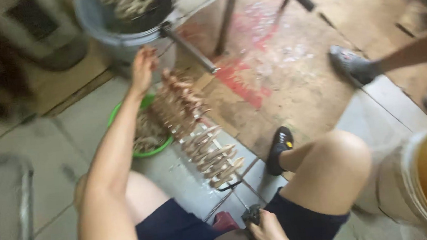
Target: Skewer multiple raw squids onto a rotisserie-style metal spit for grilling.
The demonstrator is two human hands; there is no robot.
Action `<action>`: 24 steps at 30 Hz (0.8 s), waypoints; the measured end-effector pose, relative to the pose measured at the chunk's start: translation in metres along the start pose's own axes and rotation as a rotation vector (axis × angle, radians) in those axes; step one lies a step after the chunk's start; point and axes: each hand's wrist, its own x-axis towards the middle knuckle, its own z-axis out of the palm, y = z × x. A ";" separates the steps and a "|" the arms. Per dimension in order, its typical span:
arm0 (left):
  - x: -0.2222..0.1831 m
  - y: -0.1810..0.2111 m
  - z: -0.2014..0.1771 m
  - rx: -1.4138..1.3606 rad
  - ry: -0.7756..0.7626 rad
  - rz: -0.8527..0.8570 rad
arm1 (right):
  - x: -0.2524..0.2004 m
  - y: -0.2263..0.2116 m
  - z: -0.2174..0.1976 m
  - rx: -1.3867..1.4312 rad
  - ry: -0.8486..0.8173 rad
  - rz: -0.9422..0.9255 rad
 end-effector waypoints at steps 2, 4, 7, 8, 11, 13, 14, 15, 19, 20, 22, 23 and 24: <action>-0.003 0.012 0.004 -0.012 -0.063 0.005 | -0.004 -0.004 0.000 0.009 0.011 0.010; -0.006 0.021 0.004 -0.013 -0.102 0.009 | -0.004 -0.007 -0.001 0.008 0.001 0.007; -0.011 0.030 0.003 0.025 -0.067 0.010 | -0.004 -0.009 -0.001 -0.029 -0.047 0.123; -0.012 0.032 0.004 0.069 -0.050 -0.020 | -0.004 -0.008 -0.001 0.008 -0.038 0.087; -0.025 0.051 0.029 0.171 -0.123 -0.029 | 0.000 0.003 0.002 0.115 -0.039 -0.016; -0.029 0.059 0.044 0.240 -0.189 -0.039 | -0.005 -0.005 -0.005 0.181 -0.088 -0.078; -0.024 0.057 0.046 0.239 -0.250 0.026 | -0.009 -0.020 -0.013 0.251 -0.118 0.024; -0.022 0.052 0.043 0.239 -0.300 0.086 | -0.011 -0.035 -0.022 0.309 -0.154 0.129; -0.013 0.050 0.031 0.366 -0.312 -0.076 | -0.016 -0.043 -0.025 0.345 -0.232 0.168; -0.017 0.052 0.032 0.274 -0.345 -0.172 | -0.016 -0.033 -0.025 0.356 -0.231 0.202; -0.008 0.060 0.036 0.186 -0.366 -0.246 | -0.008 -0.031 -0.028 0.363 -0.226 0.216; -0.007 0.063 0.040 0.185 -0.366 -0.261 | -0.008 -0.037 -0.032 0.270 -0.240 0.265; -0.006 0.065 0.044 0.184 -0.365 -0.277 | -0.008 -0.042 -0.035 0.176 -0.253 0.312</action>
